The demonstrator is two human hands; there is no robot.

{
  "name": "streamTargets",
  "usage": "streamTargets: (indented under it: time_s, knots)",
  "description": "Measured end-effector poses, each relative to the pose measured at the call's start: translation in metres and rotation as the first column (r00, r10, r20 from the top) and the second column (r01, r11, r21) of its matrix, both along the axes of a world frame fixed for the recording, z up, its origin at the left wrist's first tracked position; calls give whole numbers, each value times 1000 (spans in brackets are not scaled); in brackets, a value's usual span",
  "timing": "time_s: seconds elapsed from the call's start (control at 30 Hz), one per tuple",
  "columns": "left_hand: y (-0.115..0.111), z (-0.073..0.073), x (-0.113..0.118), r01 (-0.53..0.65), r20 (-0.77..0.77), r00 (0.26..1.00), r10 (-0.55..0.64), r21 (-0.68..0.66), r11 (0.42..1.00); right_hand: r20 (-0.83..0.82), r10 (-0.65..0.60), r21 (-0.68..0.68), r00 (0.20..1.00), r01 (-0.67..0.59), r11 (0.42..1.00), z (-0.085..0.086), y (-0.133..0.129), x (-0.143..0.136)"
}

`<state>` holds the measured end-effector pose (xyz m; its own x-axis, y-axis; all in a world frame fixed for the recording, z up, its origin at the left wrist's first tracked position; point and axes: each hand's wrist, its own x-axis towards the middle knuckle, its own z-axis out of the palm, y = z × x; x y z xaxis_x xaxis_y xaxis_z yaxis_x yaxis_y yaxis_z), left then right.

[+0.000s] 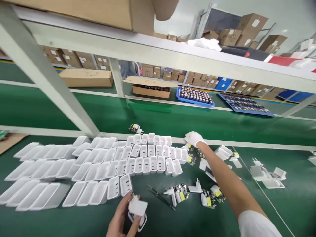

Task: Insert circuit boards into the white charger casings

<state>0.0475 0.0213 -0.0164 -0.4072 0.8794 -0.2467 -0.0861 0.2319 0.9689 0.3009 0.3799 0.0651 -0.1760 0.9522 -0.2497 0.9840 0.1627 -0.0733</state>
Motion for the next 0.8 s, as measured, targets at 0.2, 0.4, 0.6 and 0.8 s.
streamTargets:
  time_s: [0.2, 0.4, 0.6, 0.8]
  knots:
    - [1, 7, -22, 235, 178, 944, -276, 224, 946, 163, -232, -69, 959, 245, 967, 8, -17, 38]
    - [6, 0, -24, 231, 192, 940, -281, 248, 941, 155, -356, -86, 922, 372, 924, 23, -44, 39]
    - [1, -4, -19, 215, 193, 943, -270, 265, 940, -113, -305, 41, 946, 311, 950, 59, -190, -11]
    - [-1, -6, -12, 167, 242, 937, -251, 321, 932, -720, -16, -209, 694, -195, 958, -20, -322, -108]
